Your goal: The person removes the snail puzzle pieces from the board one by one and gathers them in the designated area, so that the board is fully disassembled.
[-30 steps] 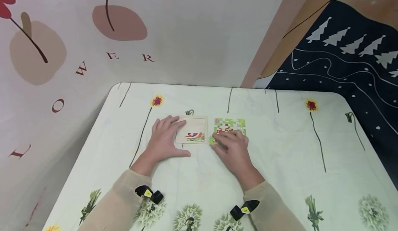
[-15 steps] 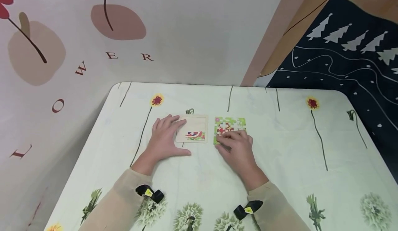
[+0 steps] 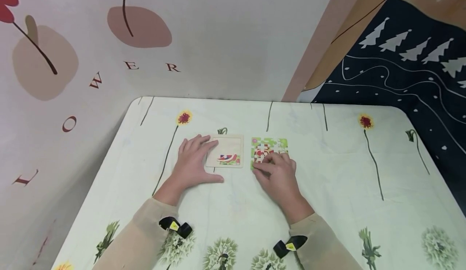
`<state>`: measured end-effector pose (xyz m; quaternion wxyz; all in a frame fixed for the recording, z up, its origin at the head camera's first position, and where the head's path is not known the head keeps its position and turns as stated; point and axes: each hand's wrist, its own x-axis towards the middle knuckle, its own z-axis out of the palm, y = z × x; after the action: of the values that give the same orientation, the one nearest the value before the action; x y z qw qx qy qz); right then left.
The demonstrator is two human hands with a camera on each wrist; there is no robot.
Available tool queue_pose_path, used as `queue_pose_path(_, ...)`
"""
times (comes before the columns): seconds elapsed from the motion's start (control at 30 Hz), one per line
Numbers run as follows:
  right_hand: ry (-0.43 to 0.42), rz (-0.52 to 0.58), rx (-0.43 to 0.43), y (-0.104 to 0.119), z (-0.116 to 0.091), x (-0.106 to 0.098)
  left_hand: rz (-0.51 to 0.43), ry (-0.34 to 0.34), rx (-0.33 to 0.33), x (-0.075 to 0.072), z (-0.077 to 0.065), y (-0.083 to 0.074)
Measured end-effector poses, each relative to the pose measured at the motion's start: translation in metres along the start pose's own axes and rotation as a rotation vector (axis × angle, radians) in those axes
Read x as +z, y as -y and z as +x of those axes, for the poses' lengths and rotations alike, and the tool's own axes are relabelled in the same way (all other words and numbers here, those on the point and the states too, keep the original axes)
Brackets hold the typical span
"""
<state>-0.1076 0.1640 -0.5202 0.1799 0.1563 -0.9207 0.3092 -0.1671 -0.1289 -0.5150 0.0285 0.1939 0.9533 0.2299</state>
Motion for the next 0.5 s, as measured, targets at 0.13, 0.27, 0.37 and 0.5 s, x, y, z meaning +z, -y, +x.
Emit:
queue_pose_path(0.13,-0.003,0.005,0.006,0.001,0.0005,-0.0004,0.01,-0.003,0.001,0.0,0.0002,0.0001)
queue_pose_path(0.27,0.002,0.014,0.016,0.0008,0.0008,-0.0004,0.017,0.0,-0.005,0.0001,0.0,0.0003)
queue_pose_path(0.37,0.009,0.022,0.033,0.0006,0.0005,-0.0003,0.02,0.001,-0.007,0.0002,-0.0001,0.0004)
queue_pose_path(0.5,0.007,0.027,0.054,0.0011,0.0,-0.0002,0.017,-0.003,0.004,0.0003,0.0001,0.0002)
